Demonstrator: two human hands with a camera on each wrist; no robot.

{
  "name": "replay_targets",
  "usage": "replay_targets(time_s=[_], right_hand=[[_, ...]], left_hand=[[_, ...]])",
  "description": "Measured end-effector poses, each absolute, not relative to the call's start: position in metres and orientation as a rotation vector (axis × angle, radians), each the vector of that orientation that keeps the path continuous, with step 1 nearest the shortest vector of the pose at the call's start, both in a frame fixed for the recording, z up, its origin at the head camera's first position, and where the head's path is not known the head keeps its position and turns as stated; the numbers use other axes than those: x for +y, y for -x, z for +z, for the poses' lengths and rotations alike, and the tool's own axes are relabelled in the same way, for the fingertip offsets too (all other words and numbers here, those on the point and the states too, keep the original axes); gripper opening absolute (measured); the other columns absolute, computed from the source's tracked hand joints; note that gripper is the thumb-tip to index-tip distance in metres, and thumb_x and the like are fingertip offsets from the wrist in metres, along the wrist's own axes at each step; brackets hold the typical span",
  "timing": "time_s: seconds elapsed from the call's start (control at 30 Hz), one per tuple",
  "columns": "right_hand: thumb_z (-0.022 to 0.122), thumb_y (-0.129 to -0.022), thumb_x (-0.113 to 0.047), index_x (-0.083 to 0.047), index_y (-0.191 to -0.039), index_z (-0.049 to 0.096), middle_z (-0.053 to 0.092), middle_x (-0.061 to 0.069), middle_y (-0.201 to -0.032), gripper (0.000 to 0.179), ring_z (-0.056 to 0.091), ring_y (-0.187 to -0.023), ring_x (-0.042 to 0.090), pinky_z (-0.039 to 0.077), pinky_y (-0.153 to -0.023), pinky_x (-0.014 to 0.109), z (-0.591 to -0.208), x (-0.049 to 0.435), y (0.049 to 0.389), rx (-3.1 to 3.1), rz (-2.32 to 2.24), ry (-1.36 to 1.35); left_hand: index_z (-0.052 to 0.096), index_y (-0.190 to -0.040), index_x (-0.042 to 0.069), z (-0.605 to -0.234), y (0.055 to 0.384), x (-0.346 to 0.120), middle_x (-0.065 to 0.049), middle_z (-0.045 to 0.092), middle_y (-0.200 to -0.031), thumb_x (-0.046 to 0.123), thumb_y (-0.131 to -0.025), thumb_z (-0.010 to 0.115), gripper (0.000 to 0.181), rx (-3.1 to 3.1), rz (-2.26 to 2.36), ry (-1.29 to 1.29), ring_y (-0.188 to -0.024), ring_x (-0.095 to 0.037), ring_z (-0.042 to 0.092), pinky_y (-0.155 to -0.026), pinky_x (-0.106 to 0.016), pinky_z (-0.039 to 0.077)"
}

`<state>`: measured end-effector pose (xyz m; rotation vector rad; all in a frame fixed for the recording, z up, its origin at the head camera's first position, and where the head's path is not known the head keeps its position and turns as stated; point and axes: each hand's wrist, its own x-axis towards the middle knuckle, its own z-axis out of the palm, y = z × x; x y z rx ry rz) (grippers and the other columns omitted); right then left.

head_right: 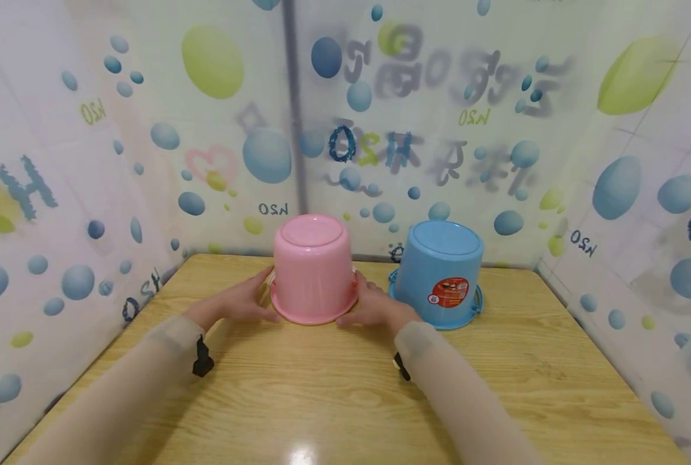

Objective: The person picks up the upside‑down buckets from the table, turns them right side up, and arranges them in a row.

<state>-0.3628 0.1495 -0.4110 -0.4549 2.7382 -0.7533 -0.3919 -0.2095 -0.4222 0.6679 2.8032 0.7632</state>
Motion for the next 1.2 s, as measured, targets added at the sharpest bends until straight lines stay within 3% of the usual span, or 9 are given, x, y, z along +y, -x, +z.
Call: replay_targets(time_s=[0.13,0.4,0.67,0.87,1.2], right_hand=[[0.085,-0.091,-0.060,-0.014,-0.178,-0.006,0.015,0.019,-0.184,0.134,0.015,-0.171,0.043,0.022,-0.137,0.063,-0.411,0.146,0.367,2.748,-0.717,0.439],[0.083,-0.096,-0.056,-0.011,-0.177,-0.007,0.020,0.023,-0.182,0.129,0.020,-0.169,0.045,0.023,-0.137,0.062,-0.413,0.143,0.370,2.783,-0.651,0.452],[0.085,-0.094,-0.055,-0.017,-0.178,-0.007,0.020,0.019,-0.183,0.130,0.022,-0.169,0.043,0.023,-0.136,0.064,-0.409,0.148,0.367,2.766,-0.791,0.505],[0.077,-0.099,-0.057,-0.024,-0.178,-0.010,0.015,0.012,-0.186,0.122,0.022,-0.170,0.040,0.022,-0.136,0.064,-0.403,0.157,0.364,2.724,-0.927,0.615],[0.069,-0.102,-0.067,-0.037,-0.178,-0.005,0.006,0.005,-0.187,0.110,0.015,-0.171,0.042,0.019,-0.134,0.072,-0.399,0.160,0.355,2.704,-1.034,0.590]], left_hand=[[-0.012,-0.177,0.016,-0.420,0.392,-0.205,-0.029,0.018,-0.180,0.057,-0.083,0.094,0.148,2.760,0.815,-0.639,-0.166,-0.051,0.025,-0.135,-0.066,0.023],[-0.014,-0.176,0.012,-0.421,0.390,-0.200,-0.030,0.011,-0.181,0.039,-0.088,0.095,0.142,2.734,0.908,-0.707,-0.167,-0.051,0.021,-0.136,-0.064,0.020],[-0.019,-0.176,0.024,-0.423,0.386,-0.204,-0.027,0.014,-0.181,0.046,-0.096,0.086,0.133,2.739,0.933,-0.747,-0.165,-0.051,0.026,-0.134,-0.066,0.023],[-0.011,-0.177,0.035,-0.420,0.381,-0.212,-0.023,0.012,-0.183,0.048,-0.104,0.074,0.113,2.739,1.031,-0.768,-0.164,-0.054,0.026,-0.133,-0.070,0.022],[0.000,-0.178,0.031,-0.414,0.371,-0.215,-0.013,0.010,-0.185,0.045,-0.108,0.070,0.100,2.714,1.186,-0.797,-0.167,-0.049,0.022,-0.132,-0.071,0.024]])
